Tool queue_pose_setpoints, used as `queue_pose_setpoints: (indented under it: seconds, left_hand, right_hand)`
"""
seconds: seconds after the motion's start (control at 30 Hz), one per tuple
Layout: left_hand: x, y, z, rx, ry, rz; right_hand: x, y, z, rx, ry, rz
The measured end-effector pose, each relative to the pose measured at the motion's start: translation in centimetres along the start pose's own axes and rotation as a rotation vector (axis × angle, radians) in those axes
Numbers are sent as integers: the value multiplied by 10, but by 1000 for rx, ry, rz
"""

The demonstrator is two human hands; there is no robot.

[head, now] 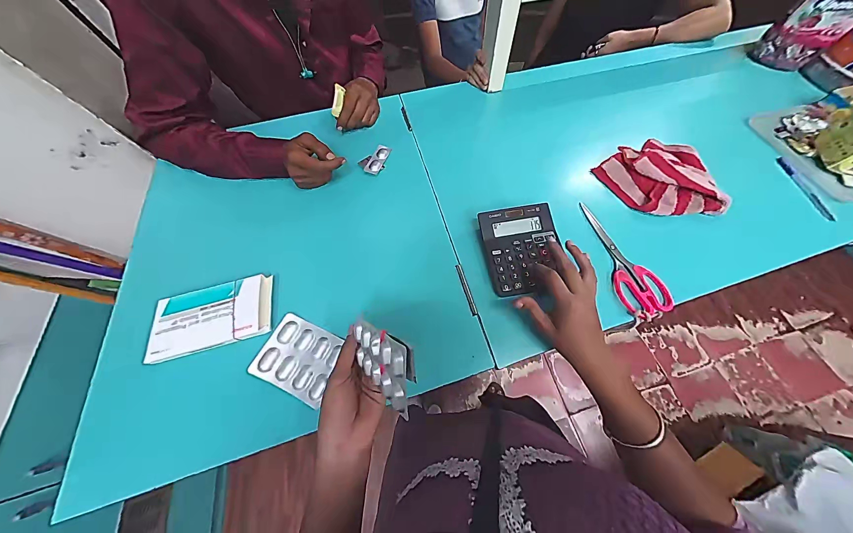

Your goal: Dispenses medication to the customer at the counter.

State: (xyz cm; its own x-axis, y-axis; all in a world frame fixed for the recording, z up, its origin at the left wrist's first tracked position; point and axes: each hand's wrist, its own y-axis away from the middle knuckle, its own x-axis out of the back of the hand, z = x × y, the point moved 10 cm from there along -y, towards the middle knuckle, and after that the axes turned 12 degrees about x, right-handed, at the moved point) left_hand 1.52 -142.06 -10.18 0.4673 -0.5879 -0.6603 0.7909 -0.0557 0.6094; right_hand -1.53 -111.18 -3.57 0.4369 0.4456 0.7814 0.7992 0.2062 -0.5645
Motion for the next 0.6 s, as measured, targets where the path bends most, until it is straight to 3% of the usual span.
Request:
queue_pose_setpoints:
  seconds: [0.1,0.2,0.3,0.4,0.5,0.6]
  left_hand:
    - [0,1,1,-3,-8,-2]
    - [-1,2,2,-8,7,-17]
    - [2,2,0,-12,-32,-3]
    - [-1,4,-4,-27,-97,16]
    - [-3,5,-9,-69,-149,68]
    - [-13,7,-15,-116,-199,88]
  right_hand:
    - [-7,1,-13,63,-40,-32]
    - [9,8,-5,25,-15,60]
    - [14,16,6,-35,23,39]
    - [24,22,-18,91,-42,111]
    - [12,31,-57,204,-351,71]
    - [-16,34,-83,55,-1000,-41]
